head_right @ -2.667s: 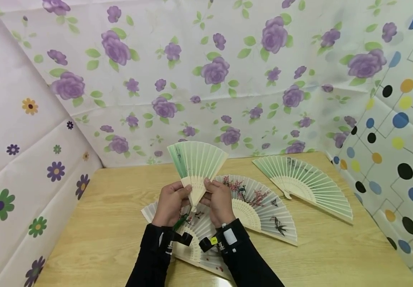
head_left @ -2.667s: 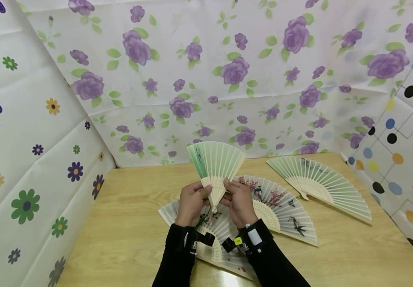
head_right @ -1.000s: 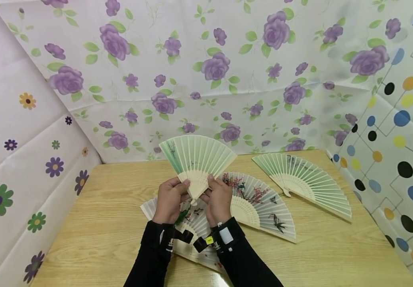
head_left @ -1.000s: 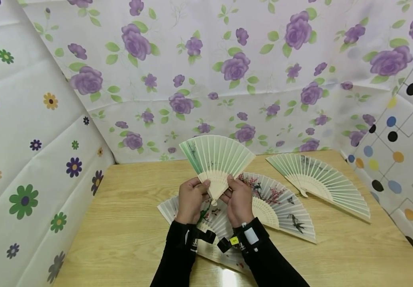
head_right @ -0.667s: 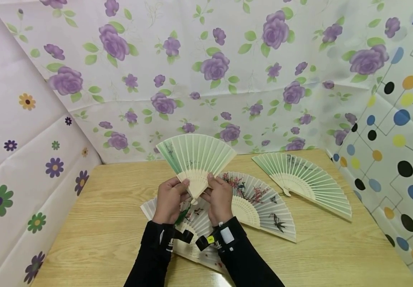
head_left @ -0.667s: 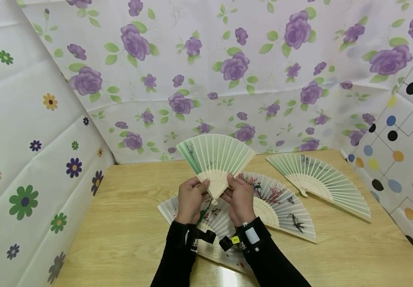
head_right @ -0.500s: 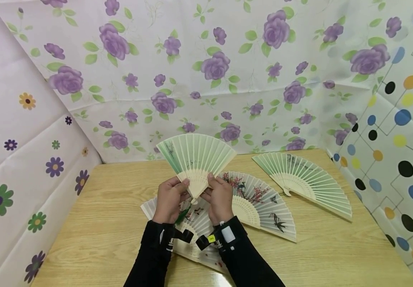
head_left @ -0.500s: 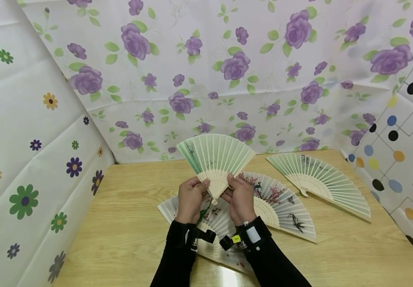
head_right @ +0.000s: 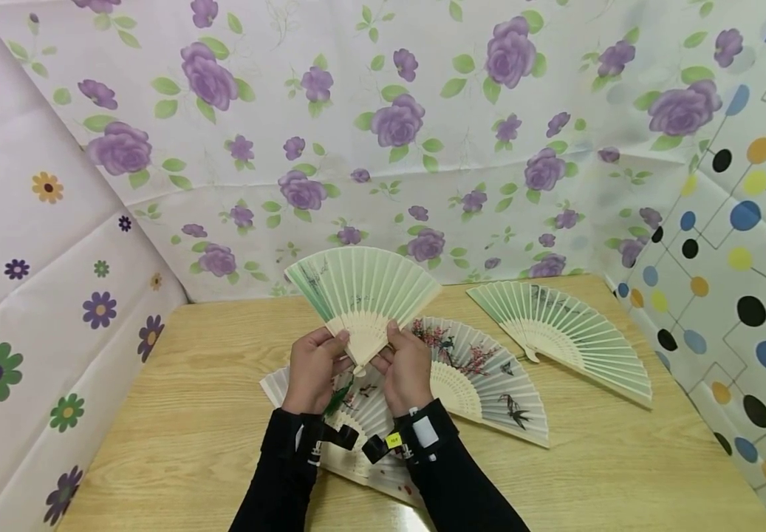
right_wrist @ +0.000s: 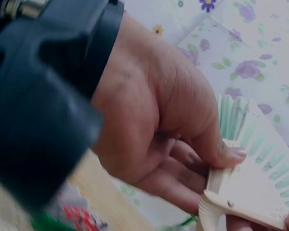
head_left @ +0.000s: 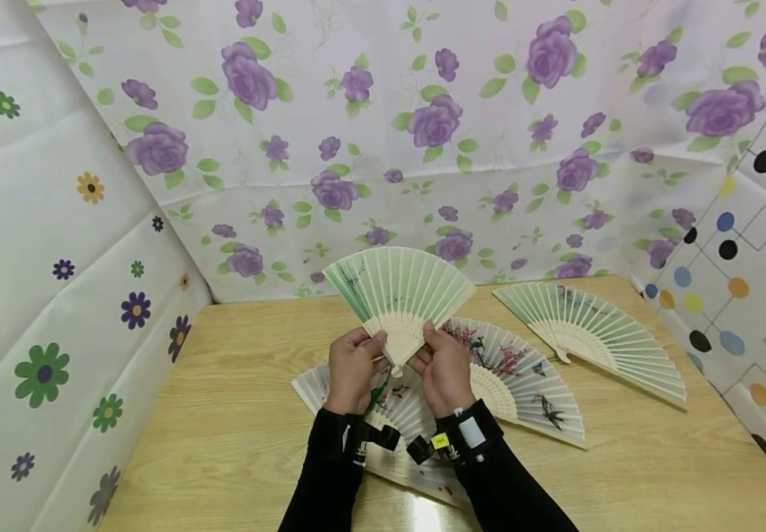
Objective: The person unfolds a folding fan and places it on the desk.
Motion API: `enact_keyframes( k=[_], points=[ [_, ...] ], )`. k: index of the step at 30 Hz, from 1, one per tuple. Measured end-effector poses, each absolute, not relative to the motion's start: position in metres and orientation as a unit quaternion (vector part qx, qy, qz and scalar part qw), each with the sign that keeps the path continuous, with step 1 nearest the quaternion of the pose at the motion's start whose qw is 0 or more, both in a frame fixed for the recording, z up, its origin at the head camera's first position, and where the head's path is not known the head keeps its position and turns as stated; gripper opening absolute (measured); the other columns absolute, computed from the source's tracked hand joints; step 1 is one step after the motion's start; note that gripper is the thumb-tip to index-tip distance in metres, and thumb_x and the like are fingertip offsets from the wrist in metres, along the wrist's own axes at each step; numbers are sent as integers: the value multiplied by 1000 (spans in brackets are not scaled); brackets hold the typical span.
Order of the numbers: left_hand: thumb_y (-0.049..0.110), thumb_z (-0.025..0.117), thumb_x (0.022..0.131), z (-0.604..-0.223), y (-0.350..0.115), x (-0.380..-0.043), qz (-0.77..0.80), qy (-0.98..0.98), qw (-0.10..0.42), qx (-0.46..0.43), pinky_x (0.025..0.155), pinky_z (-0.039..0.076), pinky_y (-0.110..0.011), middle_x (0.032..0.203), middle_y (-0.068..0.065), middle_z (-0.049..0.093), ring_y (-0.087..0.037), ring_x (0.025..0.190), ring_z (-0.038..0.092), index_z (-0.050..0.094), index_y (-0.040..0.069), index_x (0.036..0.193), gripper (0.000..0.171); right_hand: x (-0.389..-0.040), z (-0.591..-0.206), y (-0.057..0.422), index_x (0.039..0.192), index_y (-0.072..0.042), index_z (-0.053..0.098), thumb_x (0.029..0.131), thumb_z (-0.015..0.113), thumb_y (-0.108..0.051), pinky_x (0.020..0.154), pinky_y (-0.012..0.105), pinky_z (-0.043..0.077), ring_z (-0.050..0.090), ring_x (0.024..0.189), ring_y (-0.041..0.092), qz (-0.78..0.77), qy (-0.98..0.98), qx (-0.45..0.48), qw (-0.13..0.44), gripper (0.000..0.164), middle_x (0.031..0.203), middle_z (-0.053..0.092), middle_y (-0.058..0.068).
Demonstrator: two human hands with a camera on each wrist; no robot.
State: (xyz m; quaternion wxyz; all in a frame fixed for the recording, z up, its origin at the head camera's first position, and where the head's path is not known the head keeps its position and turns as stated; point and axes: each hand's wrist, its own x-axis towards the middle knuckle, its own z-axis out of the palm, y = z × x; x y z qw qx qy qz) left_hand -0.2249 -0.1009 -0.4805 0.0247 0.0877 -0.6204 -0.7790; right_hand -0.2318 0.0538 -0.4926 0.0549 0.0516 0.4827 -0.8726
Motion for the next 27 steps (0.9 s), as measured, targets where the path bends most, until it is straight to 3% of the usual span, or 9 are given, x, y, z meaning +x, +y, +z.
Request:
enact_keyframes(
  k=[6, 14, 20, 27],
  points=[
    [5, 63, 117, -482, -102, -227, -788, -609, 34, 85, 95, 75, -36, 129, -32, 80, -18, 101, 86, 73, -10, 139, 29, -235, -490, 59, 160, 7, 57, 126, 48, -32, 98, 29, 72, 83, 100, 6, -846, 527, 54, 60, 53, 110, 81, -4],
    [5, 65, 116, -481, -103, -229, -789, -605, 44, 93, 87, 74, -30, 116, -23, 83, -14, 95, 85, 75, -11, 136, 27, -236, -490, 59, 160, 9, 55, 126, 47, -27, 97, 26, 72, 81, 96, 7, -862, 500, 57, 59, 51, 106, 80, -4],
    [5, 65, 116, -481, -103, -227, -788, -607, 44, 93, 89, 74, -30, 118, -23, 82, -15, 99, 85, 75, -10, 138, 28, -237, -489, 58, 159, 9, 56, 126, 47, -27, 95, 24, 72, 81, 94, 7, -861, 501, 62, 58, 50, 105, 80, -3],
    [5, 65, 116, -481, -103, -226, -791, -603, 44, 95, 90, 74, -32, 108, -12, 83, -11, 96, 82, 75, -11, 134, 26, -239, -491, 58, 157, 8, 59, 125, 49, -27, 91, 26, 73, 82, 93, 8, -857, 508, 69, 58, 49, 105, 79, -1]
  ],
)
